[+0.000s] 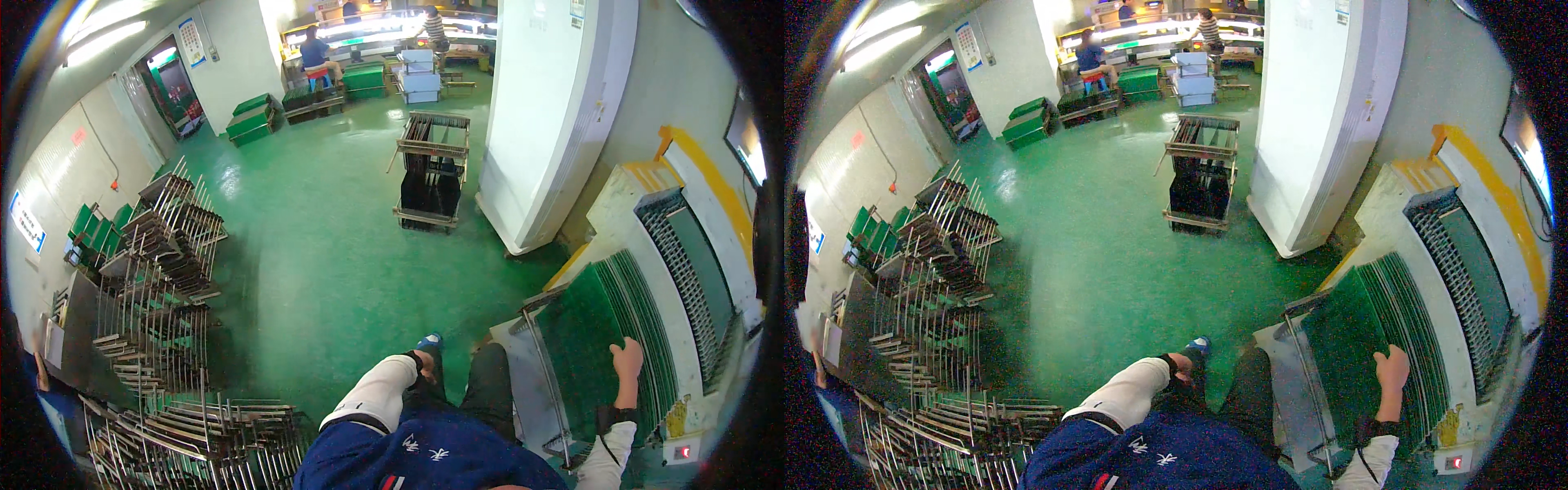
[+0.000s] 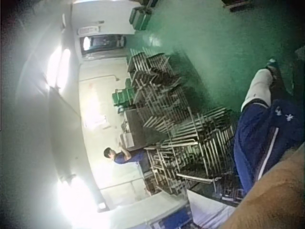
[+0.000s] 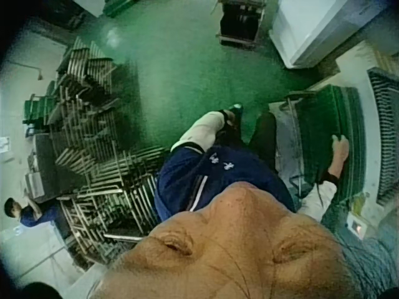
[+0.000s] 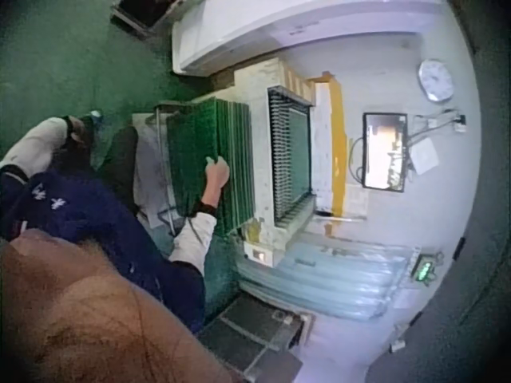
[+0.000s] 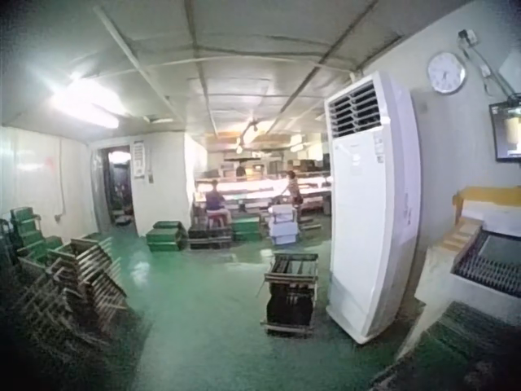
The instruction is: Manually loading green PCB panels from a storage rack into an automated processing or inspection machine.
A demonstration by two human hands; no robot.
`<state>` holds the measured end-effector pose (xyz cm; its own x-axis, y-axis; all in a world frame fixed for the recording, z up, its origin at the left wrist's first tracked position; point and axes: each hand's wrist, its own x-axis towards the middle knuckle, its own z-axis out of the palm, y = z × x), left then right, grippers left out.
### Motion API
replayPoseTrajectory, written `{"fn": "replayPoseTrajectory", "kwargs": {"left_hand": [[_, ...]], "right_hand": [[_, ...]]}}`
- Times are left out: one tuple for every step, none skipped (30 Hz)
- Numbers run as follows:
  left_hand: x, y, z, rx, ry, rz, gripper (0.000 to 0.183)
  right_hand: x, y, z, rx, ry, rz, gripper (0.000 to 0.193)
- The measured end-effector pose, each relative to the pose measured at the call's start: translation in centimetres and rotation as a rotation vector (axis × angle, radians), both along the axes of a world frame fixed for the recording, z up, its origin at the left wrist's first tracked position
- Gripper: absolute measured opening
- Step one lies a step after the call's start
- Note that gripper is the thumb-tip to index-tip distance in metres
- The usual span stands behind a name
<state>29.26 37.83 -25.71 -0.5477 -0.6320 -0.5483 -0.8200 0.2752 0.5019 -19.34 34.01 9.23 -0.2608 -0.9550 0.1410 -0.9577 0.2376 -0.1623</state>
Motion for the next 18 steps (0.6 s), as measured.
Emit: {"fn": "replayPoseTrajectory", "kwargs": {"left_hand": [[-0.6, -0.4, -0.8, -0.006, 0.037, -0.057, 0.052], [-1.2, -0.7, -0.6, 0.009, 0.029, -0.070, 0.053], [-1.9, -1.0, -0.3, 0.024, 0.021, -0.087, 0.054], [-2.2, -1.1, -0.2, 0.043, 0.005, -0.095, 0.054], [-1.1, -0.9, -1.2, -0.016, 0.081, -0.134, 0.055], [1.6, -0.5, -3.0, -0.087, 0.143, -0.139, 0.056], [3.6, 0.0, -4.1, -0.151, 0.206, -0.154, 0.056], [3.4, 0.0, -3.9, -0.123, 0.168, -0.136, 0.056], [1.9, -0.4, -2.8, -0.092, 0.142, -0.143, 0.055], [0.7, -0.6, -1.5, -0.061, 0.106, -0.145, 0.054], [-1.1, -0.9, 0.6, -0.026, 0.074, -0.159, 0.054], [-2.0, -1.0, 2.6, 0.003, 0.032, -0.158, 0.053], [-2.8, -1.3, 3.7, 0.021, -0.002, -0.157, 0.053], [-2.4, -1.3, 2.3, -0.040, 0.083, -0.140, 0.053], [0.7, -0.2, -0.7, -0.111, 0.141, -0.066, 0.052], [2.9, 0.7, -2.4, -0.176, 0.201, -0.012, 0.052], [1.9, 0.5, -1.6, -0.195, 0.244, -0.003, 0.052], [0.9, 0.6, -0.9, -0.213, 0.288, 0.008, 0.052]], "right_hand": [[-1.0, 0.3, 0.6, -0.001, 0.032, -0.007, 0.046], [-2.2, 0.3, 1.3, -0.001, 0.061, -0.009, 0.046], [-3.2, 0.5, 2.2, 0.000, 0.091, -0.014, 0.046], [-2.4, 1.0, 4.2, -0.038, 0.045, -0.034, 0.047], [-2.9, 0.8, 5.3, -0.109, 0.040, 0.018, 0.041], [-2.5, -0.3, 6.5, -0.191, 0.020, 0.104, 0.035], [-1.2, -1.0, 8.4, -0.149, 0.005, 0.110, 0.040], [-0.9, -0.8, 10.5, -0.095, 0.006, 0.081, 0.046], [-2.0, 0.0, 12.1, -0.087, 0.019, 0.062, 0.045], [-3.6, 0.4, 13.1, -0.055, -0.007, 0.059, 0.045], [-5.3, 1.5, 14.1, -0.072, -0.014, 0.000, 0.045], [-6.8, 2.2, 14.6, -0.092, -0.031, -0.042, 0.044], [-11.3, 2.9, 14.4, -0.208, -0.014, -0.030, 0.044], [-14.7, 3.3, 14.5, -0.329, -0.007, 0.005, 0.043], [-12.4, 2.6, 16.5, -0.276, -0.374, 0.087, 0.043], [-10.6, 2.7, 18.5, -0.194, -0.732, 0.151, 0.042], [-12.2, 4.2, 19.0, -0.242, -0.872, 0.099, 0.043], [-13.5, 5.5, 18.5, -0.326, -0.999, 0.035, 0.041]]}}
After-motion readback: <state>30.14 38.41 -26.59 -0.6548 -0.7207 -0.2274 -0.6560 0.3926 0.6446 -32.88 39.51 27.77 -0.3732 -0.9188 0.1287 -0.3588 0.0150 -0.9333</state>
